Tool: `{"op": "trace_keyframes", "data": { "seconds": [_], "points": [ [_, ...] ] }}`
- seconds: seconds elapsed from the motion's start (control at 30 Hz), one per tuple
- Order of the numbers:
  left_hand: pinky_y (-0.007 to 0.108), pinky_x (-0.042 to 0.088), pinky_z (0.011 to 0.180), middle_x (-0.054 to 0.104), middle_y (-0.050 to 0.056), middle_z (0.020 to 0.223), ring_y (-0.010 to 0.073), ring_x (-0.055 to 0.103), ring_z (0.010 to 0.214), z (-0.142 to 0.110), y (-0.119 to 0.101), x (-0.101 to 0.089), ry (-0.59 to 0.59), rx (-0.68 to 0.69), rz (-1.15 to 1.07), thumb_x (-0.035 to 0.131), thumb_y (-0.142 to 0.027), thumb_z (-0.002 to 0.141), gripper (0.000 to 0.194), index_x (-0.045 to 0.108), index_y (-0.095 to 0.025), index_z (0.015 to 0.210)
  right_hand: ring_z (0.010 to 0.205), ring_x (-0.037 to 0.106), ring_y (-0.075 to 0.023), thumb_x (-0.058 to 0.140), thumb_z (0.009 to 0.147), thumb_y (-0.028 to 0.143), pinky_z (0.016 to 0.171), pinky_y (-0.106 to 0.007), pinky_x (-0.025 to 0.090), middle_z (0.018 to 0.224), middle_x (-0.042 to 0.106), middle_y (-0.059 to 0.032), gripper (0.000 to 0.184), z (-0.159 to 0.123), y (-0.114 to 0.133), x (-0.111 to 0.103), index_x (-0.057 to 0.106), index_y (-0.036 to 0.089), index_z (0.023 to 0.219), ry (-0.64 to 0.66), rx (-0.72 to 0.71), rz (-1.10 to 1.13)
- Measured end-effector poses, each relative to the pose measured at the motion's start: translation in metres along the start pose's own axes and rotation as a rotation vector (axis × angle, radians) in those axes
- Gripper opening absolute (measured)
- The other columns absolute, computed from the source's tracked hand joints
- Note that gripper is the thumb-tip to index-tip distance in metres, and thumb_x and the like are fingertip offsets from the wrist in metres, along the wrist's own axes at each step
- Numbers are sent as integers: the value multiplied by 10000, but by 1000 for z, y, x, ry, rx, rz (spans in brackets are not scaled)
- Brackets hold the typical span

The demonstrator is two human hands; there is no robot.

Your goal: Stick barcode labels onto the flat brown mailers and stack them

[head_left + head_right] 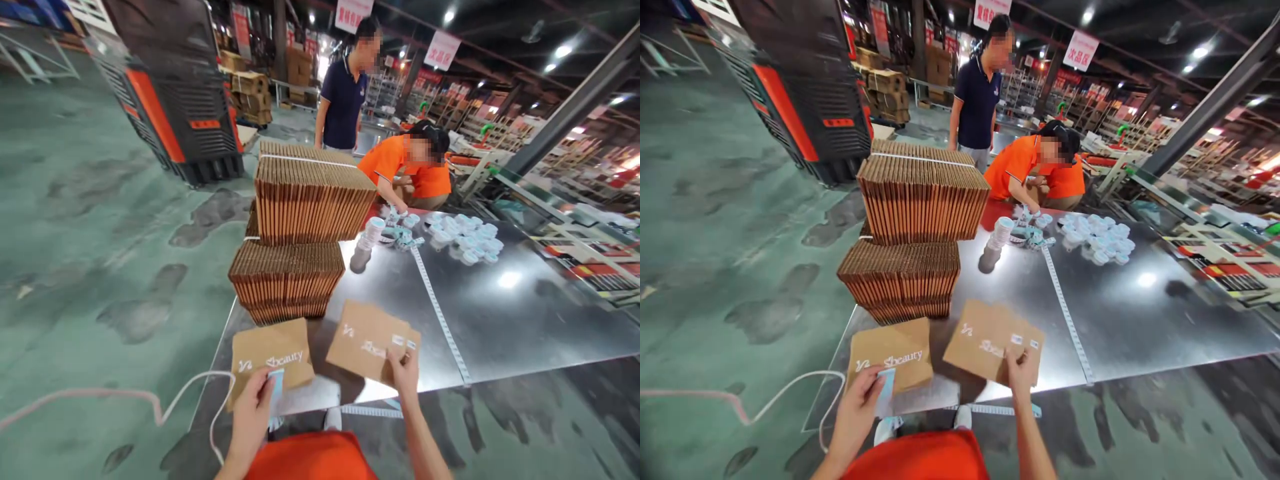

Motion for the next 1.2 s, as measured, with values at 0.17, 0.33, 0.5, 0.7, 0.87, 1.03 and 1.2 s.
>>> {"op": "trace_keyframes", "data": {
  "seconds": [0.17, 0.33, 0.5, 0.7, 0.87, 1.03, 1.2],
  "points": [
    [342, 525, 709, 735, 65, 807, 243, 664, 746, 2, -14, 16, 134, -118, -140, 623, -433, 666, 299, 699, -189, 822, 1104, 535, -438, 659, 596, 317, 911, -537, 396, 1115, 598, -307, 502, 45, -4, -47, 592, 84, 1036, -135, 205, -296],
    [318, 509, 715, 742, 73, 768, 233, 662, 764, -2, -20, 24, 153, -245, -257, 619, -340, 604, 246, 722, -156, 732, 982, 617, -288, 577, 713, 388, 862, -415, 471, 1092, 647, -183, 414, -4, 33, 44, 615, 127, 1032, 143, 3, -133],
    [320, 517, 740, 734, 53, 785, 213, 675, 756, -2, -25, 27, 192, -218, -352, 664, -344, 645, 253, 684, -166, 824, 790, 632, -193, 584, 768, 412, 732, -323, 505, 846, 684, -55, 262, -105, 91, 143, 645, 182, 877, 679, -154, 221],
    [324, 515, 775, 729, 52, 813, 214, 664, 800, 1, -9, 18, 138, -173, -319, 674, -333, 665, 245, 654, -169, 847, 659, 571, -146, 623, 778, 347, 635, -267, 460, 741, 639, -9, 176, -163, 133, 171, 647, 183, 837, 950, -152, 324],
    [255, 462, 578, 627, 1, 615, 150, 569, 593, 1, 5, 12, 111, -208, -187, 641, -397, 697, 238, 618, -169, 635, 629, 538, -136, 621, 760, 343, 620, -258, 438, 682, 594, 7, 158, -162, 128, 177, 610, 186, 750, 925, -78, 301],
    [235, 313, 468, 410, -57, 456, 103, 397, 466, 7, 9, 10, 101, -166, 17, 583, -471, 730, 376, 482, -193, 498, 610, 539, -135, 607, 756, 336, 598, -252, 446, 663, 595, 11, 147, -160, 119, 186, 607, 190, 740, 890, -99, 255],
    [247, 335, 518, 450, -41, 473, 120, 435, 512, 16, 33, 10, 94, -158, 89, 596, -464, 698, 357, 505, -192, 486, 713, 580, -165, 548, 782, 312, 659, -273, 467, 737, 636, -24, 147, -118, 100, 208, 602, 184, 735, 696, -153, 79]
  ]
}}
Point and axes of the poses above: each hand's wrist, its own z-axis towards the middle knuckle, its own x-axis out of the palm, y = z × x, the point moved 8 cm from there along z, towards the middle knuckle
